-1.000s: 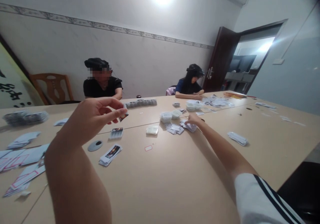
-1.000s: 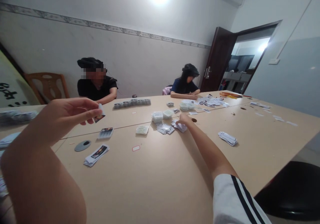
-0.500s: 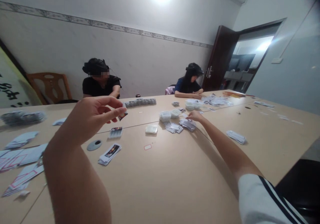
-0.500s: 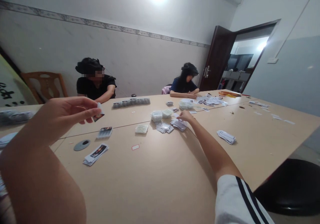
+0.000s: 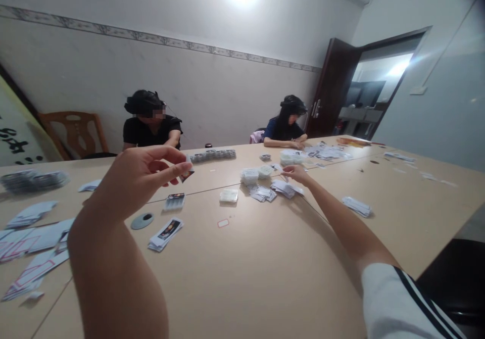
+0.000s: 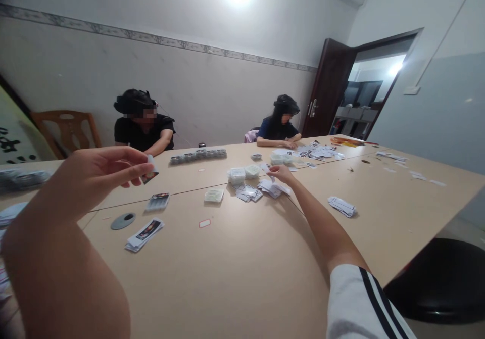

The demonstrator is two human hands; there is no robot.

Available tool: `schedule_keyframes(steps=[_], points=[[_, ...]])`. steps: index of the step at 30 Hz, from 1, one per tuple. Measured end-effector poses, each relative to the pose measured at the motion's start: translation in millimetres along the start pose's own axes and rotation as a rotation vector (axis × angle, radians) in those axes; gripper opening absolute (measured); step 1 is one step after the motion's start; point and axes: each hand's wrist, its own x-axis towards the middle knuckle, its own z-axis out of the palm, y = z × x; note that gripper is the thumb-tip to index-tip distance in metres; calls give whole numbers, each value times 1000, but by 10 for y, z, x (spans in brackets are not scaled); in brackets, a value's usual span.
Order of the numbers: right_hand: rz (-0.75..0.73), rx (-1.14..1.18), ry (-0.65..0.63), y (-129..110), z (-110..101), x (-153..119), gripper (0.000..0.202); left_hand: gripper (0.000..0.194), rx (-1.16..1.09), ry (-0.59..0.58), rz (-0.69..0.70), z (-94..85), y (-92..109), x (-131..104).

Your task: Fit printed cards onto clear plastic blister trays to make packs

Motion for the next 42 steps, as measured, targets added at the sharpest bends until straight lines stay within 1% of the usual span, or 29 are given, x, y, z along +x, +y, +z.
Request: schedule_keyframes(steps=[2,4,6,8,10,12,15,20,22,27,31,33,35,37,42], points=[[-23,11,55,-9,-65,-1,38,34,1,4,4,6,-4,6],[-39,2,63,8,-150,-4,39,34,3,6,8,14,-8,9],[-40,-35,9,70,-247,-24,37,32,0,20,16,15,-11,7],[-30,-95,-76,171,-332,-71,35,31,-9,49,27,8,-14,5],[-22,-157,-144,289,-379,-136,33,30,-26,77,37,-5,-24,5],[-20,-208,-192,395,-377,-202,33,30,-37,96,38,-20,-41,6],[-15,-270,-239,502,-317,-273,34,31,-25,119,11,-41,-68,-3],[9,-345,-265,549,-229,-323,35,31,3,222,-16,-72,-73,-40],[11,-370,-270,531,-209,-333,35,32,4,230,-26,-77,-63,-44],[21,-425,-277,450,-195,-355,34,30,-14,204,-20,-73,-44,-32],[49,-463,-268,370,-289,-365,35,30,-40,220,0,-59,-49,-29],[57,-476,-251,301,-341,-347,35,30,-45,221,7,-52,-53,-29],[58,-483,-230,202,-349,-302,35,28,-59,226,7,-48,-50,-32],[52,-488,-217,82,-294,-235,36,27,-82,226,5,-48,-34,-38],[18,-479,-193,-188,-32,-118,35,29,-68,202,-26,-47,17,-56]])
